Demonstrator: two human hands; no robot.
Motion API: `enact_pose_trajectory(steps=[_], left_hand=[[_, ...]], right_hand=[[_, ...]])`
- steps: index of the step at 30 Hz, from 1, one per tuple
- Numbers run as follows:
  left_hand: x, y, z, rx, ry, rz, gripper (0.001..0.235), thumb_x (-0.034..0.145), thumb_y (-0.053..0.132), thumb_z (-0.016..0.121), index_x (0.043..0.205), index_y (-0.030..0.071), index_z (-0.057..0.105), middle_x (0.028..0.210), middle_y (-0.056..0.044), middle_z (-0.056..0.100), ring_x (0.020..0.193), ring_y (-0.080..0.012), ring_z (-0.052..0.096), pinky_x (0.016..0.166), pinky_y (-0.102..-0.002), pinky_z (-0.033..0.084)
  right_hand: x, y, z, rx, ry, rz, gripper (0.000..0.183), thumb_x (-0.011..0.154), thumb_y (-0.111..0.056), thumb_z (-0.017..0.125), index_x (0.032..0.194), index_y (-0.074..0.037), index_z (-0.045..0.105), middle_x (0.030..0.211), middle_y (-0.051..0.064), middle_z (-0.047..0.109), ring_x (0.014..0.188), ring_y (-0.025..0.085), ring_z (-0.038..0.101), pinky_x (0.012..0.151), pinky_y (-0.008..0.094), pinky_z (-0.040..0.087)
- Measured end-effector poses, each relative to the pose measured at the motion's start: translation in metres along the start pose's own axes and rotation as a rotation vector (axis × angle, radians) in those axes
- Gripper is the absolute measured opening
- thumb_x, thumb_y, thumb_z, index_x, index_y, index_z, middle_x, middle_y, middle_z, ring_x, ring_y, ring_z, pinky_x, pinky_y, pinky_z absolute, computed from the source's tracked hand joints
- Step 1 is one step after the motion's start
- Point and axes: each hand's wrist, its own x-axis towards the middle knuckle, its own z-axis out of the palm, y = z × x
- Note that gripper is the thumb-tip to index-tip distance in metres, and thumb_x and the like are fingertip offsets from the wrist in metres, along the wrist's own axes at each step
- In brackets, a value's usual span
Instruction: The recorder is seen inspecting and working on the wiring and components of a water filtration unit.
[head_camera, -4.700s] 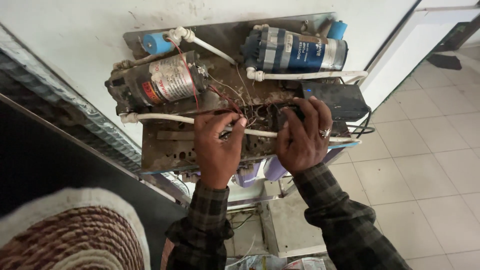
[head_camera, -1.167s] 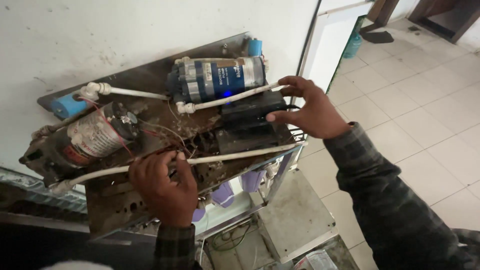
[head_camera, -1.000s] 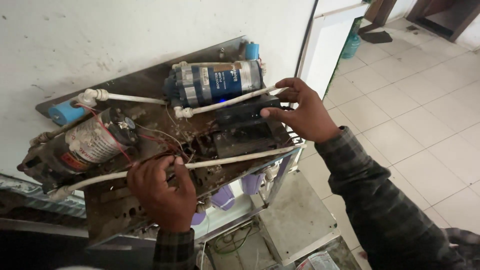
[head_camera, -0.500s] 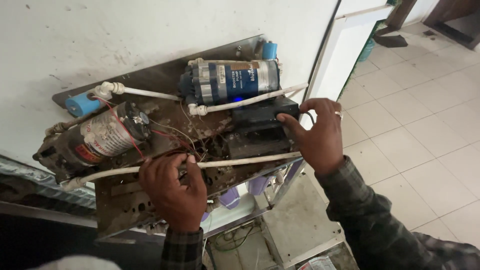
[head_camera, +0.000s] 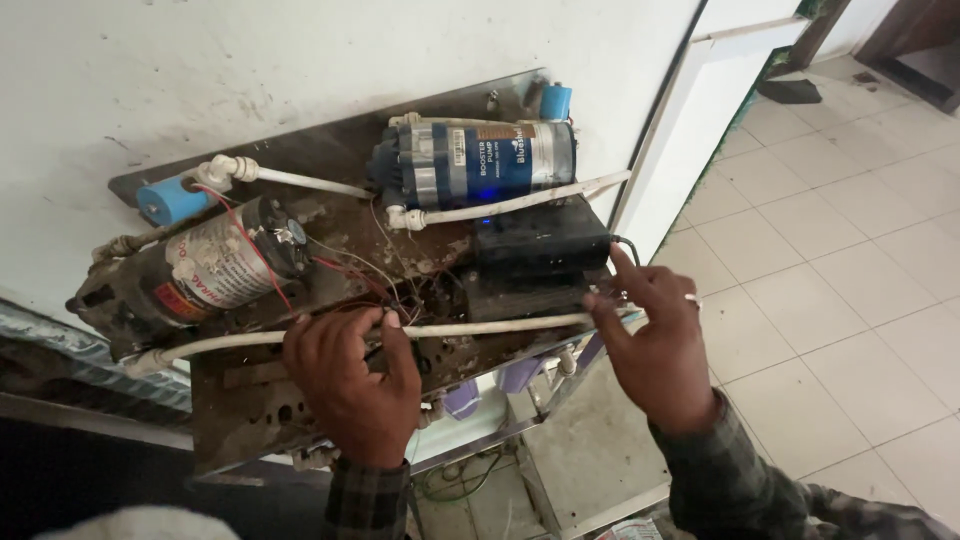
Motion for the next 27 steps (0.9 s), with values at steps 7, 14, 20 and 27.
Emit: enact_pose_trajectory(steps=[7,14,20,27], left_hand=[[0.000,-0.001,0.000,0.014,-0.002,0.020,0.016,0.101,0.019,0.070,0.105,0.004,0.068,0.103,-0.011,0.068,0.111,-0.0311,0.060,0.118,-0.058,0.039],[0.002,-0.001,-0.001,0.010,-0.013,0.010,0.014,0.102,0.019,0.070,0.105,0.005,0.068,0.103,-0.010,0.069,0.110,-0.0311,0.061,0.119,-0.058,0.039],[-0.002,-0.003,0.002,0.002,0.009,0.019,0.016,0.104,0.020,0.069,0.107,0.005,0.067,0.106,-0.012,0.068,0.114,-0.0319,0.060,0.120,-0.057,0.039],[-0.003,-0.003,0.001,0.009,0.005,0.018,0.017,0.103,0.022,0.069,0.106,0.005,0.068,0.104,-0.011,0.069,0.113,-0.0316,0.061,0.119,-0.058,0.039]], right_hand=[[-0.005,0.008,0.001,0.057,-0.018,-0.040,0.047,0.088,-0.014,0.078,0.132,-0.005,0.067,0.111,0.011,0.074,0.110,0.028,0.065,0.096,0.040,0.051],[0.002,0.007,-0.001,0.162,-0.087,-0.002,0.049,0.087,-0.010,0.076,0.134,-0.002,0.065,0.105,0.012,0.076,0.106,0.027,0.067,0.091,0.039,0.053],[0.006,0.003,0.012,0.153,0.059,0.069,0.044,0.086,-0.012,0.081,0.128,-0.003,0.070,0.095,0.010,0.076,0.096,0.024,0.068,0.084,0.038,0.054],[0.018,0.003,0.024,0.077,0.222,0.041,0.023,0.087,-0.014,0.088,0.100,-0.003,0.073,0.091,0.010,0.073,0.088,0.022,0.064,0.076,0.035,0.052]])
